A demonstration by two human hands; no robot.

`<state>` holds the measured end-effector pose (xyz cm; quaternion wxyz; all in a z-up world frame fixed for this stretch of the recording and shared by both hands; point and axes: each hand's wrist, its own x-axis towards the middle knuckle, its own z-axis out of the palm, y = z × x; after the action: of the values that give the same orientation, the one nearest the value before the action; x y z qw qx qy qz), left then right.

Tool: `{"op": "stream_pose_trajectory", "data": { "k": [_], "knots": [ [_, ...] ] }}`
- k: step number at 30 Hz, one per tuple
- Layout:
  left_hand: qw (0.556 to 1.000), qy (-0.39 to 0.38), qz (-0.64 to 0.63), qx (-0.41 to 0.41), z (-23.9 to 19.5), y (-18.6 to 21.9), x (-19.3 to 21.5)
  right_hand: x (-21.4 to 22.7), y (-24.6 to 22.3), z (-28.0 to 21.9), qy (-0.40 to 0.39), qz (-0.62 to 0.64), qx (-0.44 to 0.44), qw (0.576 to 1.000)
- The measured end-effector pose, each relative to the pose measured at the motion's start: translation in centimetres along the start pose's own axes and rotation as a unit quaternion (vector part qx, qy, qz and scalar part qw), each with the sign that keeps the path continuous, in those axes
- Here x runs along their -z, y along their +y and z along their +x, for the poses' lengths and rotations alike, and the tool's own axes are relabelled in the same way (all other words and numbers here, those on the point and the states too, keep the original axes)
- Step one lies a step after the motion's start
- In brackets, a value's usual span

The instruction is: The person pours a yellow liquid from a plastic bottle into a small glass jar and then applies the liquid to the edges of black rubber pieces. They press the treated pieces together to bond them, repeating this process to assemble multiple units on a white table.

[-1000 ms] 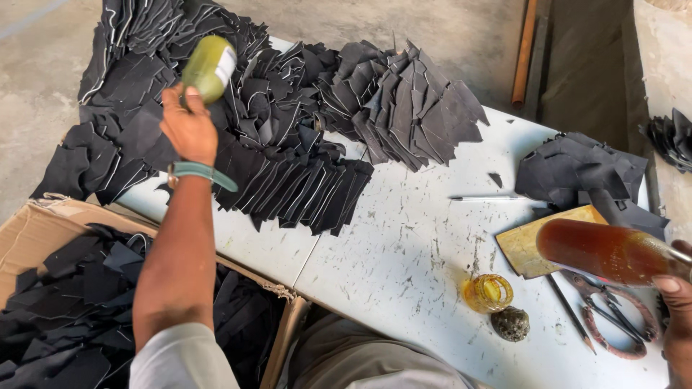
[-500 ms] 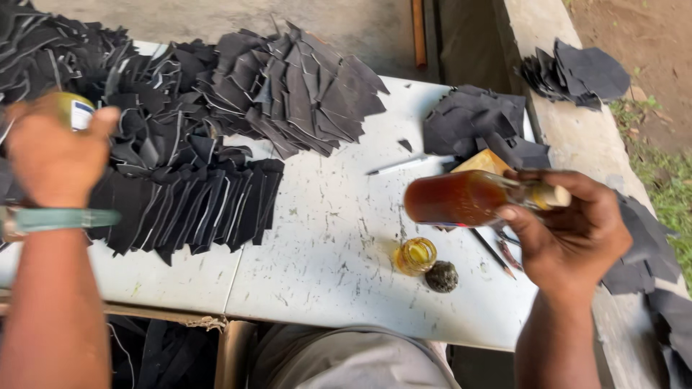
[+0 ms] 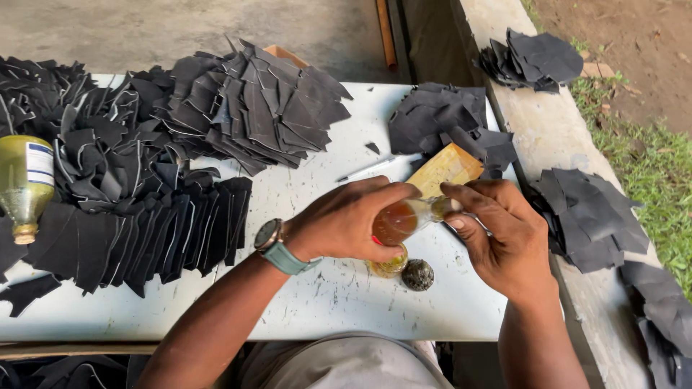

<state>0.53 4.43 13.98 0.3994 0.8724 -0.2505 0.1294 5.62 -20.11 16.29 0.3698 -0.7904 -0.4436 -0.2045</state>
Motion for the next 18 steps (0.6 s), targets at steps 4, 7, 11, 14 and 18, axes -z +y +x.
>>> {"op": "stream_pose_trajectory", "data": {
  "k": [4,7,11,14,18],
  "knots": [
    [1.000,-0.022,0.009,0.005,-0.6,-0.5,-0.1,-0.1,0.1,0.1,-0.057,-0.008,-0.014,0.998],
    [0.999,-0.018,0.021,0.016,-1.2,-0.8,-0.7,-1.5,0.3,-0.4,-0.033,-0.011,-0.012,0.999],
    [0.994,0.086,0.062,-0.021,-1.8,-0.7,-2.9,-3.7,1.3,-1.9,0.061,0.008,-0.021,0.998],
    [0.990,0.087,0.107,0.024,-1.8,-0.2,-3.4,-5.7,3.2,-3.1,0.128,0.051,-0.069,0.988],
    [0.972,-0.002,0.222,0.080,-2.1,0.3,-2.3,-5.9,8.2,-3.7,0.297,0.271,-0.141,0.905]
  ]
}}
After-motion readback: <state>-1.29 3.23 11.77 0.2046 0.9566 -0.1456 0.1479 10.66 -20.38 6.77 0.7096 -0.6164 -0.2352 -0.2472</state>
